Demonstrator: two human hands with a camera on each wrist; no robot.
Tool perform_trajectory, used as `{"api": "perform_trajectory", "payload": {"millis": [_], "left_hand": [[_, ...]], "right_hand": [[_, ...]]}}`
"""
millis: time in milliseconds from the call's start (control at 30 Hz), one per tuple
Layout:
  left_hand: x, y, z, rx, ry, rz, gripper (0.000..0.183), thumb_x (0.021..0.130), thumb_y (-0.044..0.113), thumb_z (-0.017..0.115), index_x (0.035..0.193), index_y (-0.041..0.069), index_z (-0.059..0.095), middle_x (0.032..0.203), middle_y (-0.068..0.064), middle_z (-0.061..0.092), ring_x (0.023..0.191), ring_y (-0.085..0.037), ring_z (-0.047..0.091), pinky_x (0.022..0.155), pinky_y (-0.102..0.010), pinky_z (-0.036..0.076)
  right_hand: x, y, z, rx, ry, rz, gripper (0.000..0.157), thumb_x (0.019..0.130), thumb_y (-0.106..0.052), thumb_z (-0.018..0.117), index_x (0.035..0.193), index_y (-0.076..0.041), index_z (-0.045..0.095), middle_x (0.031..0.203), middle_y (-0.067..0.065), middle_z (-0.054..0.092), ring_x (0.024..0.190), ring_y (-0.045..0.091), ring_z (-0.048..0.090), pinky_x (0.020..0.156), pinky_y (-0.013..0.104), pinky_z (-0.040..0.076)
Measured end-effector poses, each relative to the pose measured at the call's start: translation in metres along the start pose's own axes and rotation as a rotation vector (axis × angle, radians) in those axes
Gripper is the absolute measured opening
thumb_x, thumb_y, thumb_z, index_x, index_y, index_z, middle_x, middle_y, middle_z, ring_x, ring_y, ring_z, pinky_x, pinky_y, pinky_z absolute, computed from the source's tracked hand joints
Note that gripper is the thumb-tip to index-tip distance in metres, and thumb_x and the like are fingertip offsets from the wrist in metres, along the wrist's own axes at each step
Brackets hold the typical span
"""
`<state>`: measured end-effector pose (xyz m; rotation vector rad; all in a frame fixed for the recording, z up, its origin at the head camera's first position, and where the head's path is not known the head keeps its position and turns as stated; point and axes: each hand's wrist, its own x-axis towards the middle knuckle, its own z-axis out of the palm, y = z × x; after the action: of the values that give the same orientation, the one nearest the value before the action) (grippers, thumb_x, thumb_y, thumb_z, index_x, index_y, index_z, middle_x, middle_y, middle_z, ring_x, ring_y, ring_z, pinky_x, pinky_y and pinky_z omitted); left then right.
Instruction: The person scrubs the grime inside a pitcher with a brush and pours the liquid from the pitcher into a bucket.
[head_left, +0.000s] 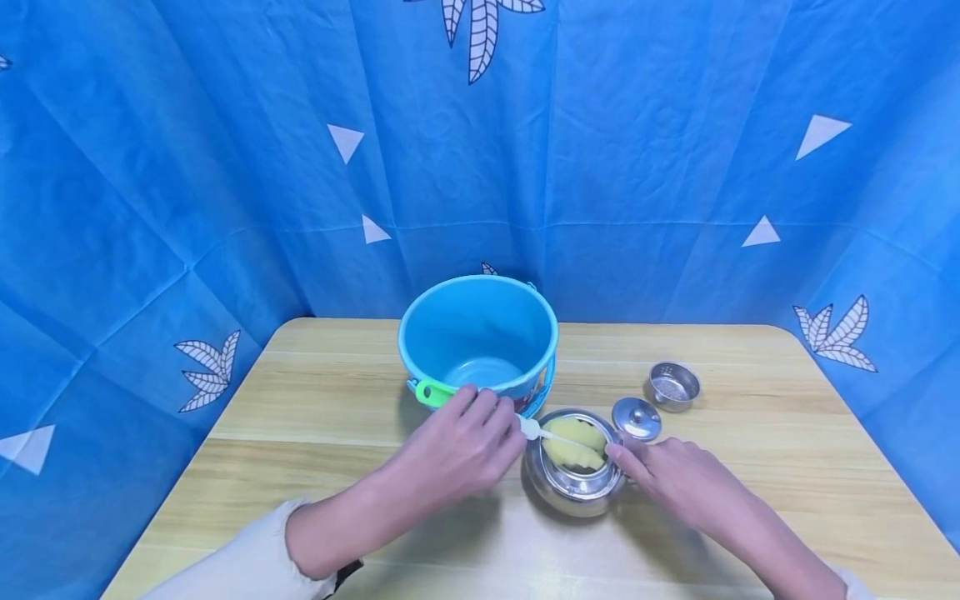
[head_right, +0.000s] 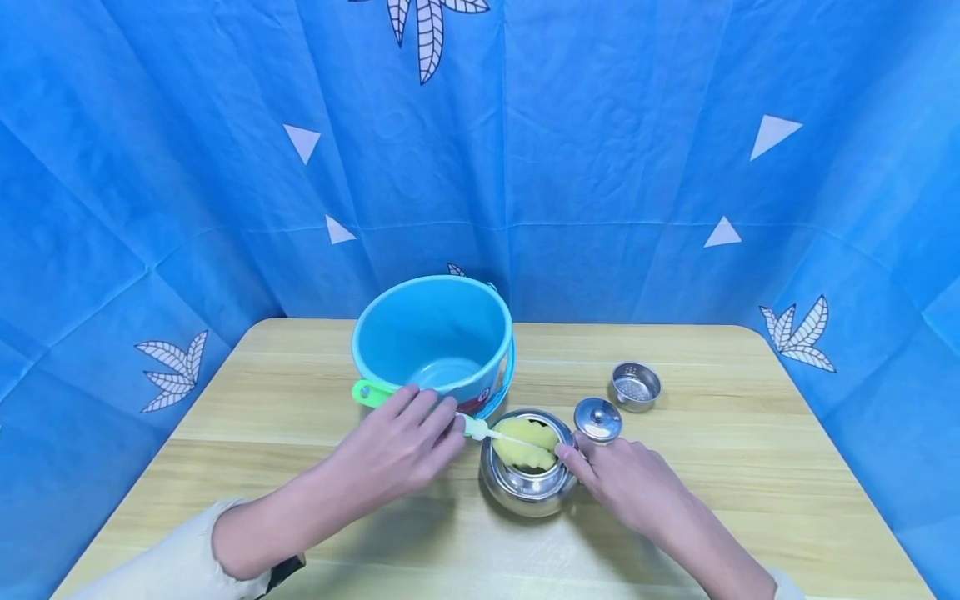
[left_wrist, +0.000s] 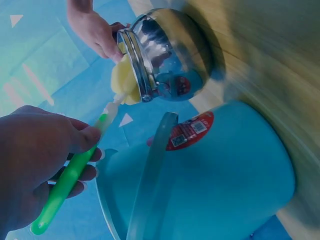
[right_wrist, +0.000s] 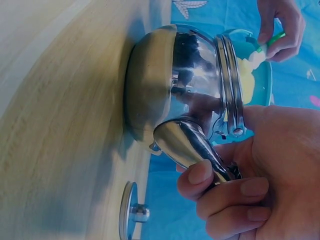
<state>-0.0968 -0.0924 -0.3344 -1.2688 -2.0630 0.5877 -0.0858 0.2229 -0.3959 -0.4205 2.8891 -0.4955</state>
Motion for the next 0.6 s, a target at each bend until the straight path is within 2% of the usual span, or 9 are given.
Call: {"api": "perform_trajectory", "payload": {"millis": [200, 600], "left_hand": [[-0.0057, -0.0006, 0.0006, -0.004, -0.018, -0.009, 0.016, 0.100, 0.026, 0.065, 0.114, 0.017, 0.066, 0.110, -0.003, 0.074, 0.091, -0.021, 0.065, 0.084, -0.030, 0.059], [-0.0090, -0.0031, 0.0017, -0.022, 0.012, -0.018, 0.016, 0.099, 0.026, 0.066, 0.112, 0.016, 0.066, 0.107, -0.004, 0.074, 0.089, -0.021, 0.065, 0.083, -0.030, 0.059]], "right_hand": [[0.0002, -0.0006, -0.0007, -0.004, 0.000, 0.002, 0.055, 0.107, -0.059, 0.040, 0.130, -0.020, 0.071, 0.090, -0.002, 0.072, 0.085, 0.019, 0.071, 0.084, 0.054, 0.059], [0.0002, -0.0009, -0.0018, -0.002, -0.007, 0.001, 0.054, 0.107, -0.059, 0.039, 0.127, -0.021, 0.072, 0.081, -0.006, 0.065, 0.078, 0.012, 0.065, 0.081, 0.051, 0.059]]}}
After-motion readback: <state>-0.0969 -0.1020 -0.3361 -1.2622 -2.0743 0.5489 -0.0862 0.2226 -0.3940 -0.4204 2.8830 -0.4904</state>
